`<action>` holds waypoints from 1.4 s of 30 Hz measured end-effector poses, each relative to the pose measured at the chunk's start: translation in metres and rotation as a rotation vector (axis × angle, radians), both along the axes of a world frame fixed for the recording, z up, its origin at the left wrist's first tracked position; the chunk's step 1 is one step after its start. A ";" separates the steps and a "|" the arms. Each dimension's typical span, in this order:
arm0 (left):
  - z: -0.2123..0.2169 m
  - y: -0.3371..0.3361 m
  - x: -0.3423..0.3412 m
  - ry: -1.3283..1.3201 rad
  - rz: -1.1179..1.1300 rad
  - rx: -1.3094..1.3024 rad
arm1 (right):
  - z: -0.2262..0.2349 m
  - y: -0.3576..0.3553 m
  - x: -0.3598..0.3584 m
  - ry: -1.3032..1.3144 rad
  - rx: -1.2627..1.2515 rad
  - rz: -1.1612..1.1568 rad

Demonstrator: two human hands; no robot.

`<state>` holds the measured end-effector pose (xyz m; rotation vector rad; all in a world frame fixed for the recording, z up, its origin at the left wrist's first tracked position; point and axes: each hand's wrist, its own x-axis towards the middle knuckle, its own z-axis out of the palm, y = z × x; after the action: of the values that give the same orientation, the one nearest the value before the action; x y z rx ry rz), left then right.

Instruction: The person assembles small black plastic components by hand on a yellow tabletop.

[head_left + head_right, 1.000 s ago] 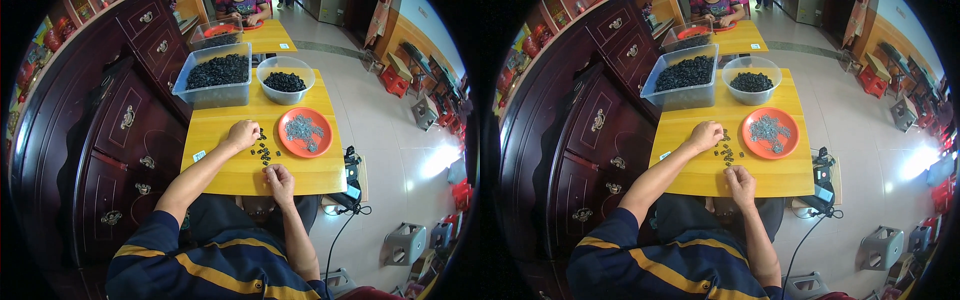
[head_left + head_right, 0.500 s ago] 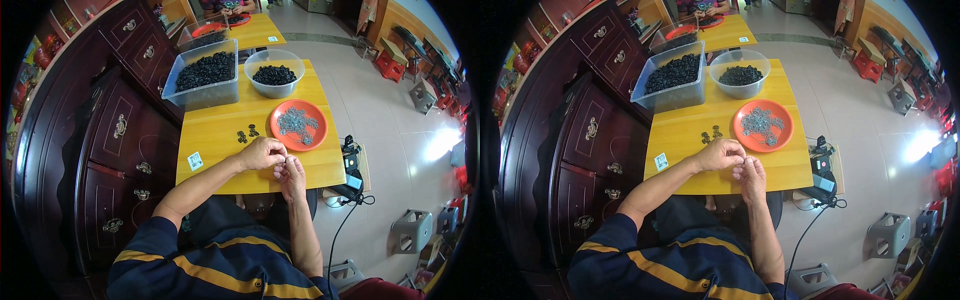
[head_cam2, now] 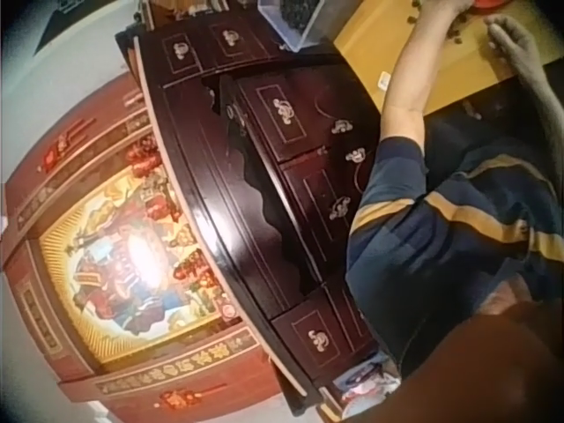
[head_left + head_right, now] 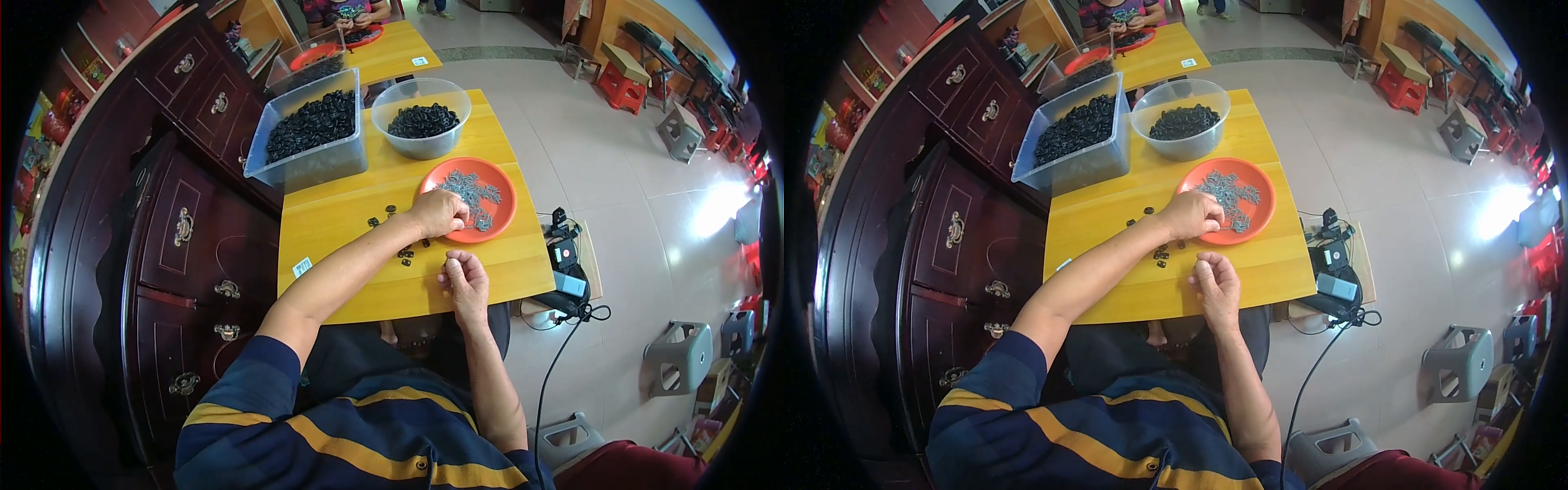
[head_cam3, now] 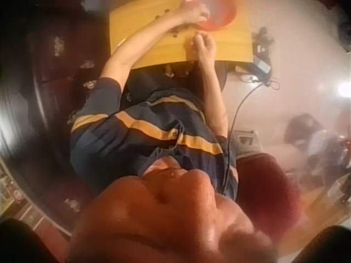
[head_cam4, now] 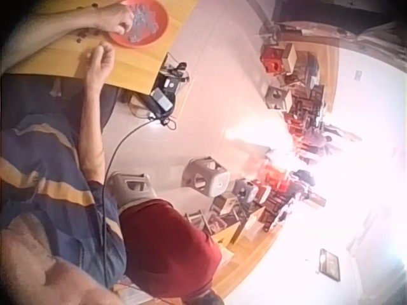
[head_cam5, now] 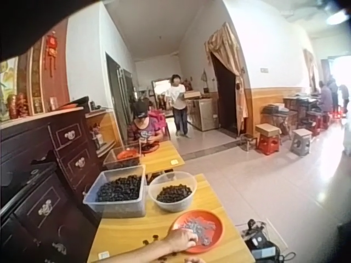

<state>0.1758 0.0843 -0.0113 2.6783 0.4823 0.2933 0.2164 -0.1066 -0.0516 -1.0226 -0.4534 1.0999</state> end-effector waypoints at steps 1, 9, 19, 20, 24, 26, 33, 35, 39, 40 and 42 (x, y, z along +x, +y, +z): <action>-0.001 0.000 0.004 0.028 -0.006 -0.013 | -0.001 0.000 0.000 -0.011 0.008 0.001; 0.002 0.007 0.018 0.081 -0.235 0.221 | -0.002 0.000 0.006 -0.043 0.039 0.045; 0.021 -0.001 -0.016 -0.164 -0.056 -0.015 | -0.003 0.001 0.002 -0.034 0.036 0.021; 0.023 -0.007 -0.025 -0.265 0.002 -0.109 | -0.004 0.001 0.002 -0.048 0.042 0.006; 0.028 -0.039 -0.066 -0.398 0.126 -0.293 | -0.001 0.002 -0.003 -0.043 0.057 0.008; 0.022 -0.051 -0.085 -0.393 0.169 -0.400 | 0.003 0.002 -0.007 -0.070 0.034 -0.020; 0.009 -0.082 -0.105 -0.452 0.232 -0.566 | -0.005 0.002 -0.015 -0.205 0.069 -0.018; 0.005 -0.085 -0.105 -0.444 0.252 -0.573 | -0.001 0.002 -0.017 -0.247 0.041 -0.008; 0.008 -0.087 -0.104 -0.410 0.239 -0.545 | -0.006 0.001 -0.015 -0.291 0.070 -0.013; 0.007 -0.086 -0.104 -0.411 0.239 -0.547 | -0.004 0.001 -0.016 -0.279 0.059 -0.009; 0.005 -0.086 -0.102 -0.412 0.227 -0.527 | -0.005 0.001 -0.016 -0.268 0.048 -0.006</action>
<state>0.0734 -0.0015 -0.0062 1.9875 0.6282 0.6638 0.2006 -0.1053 -0.0562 -1.1333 -0.6883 0.9455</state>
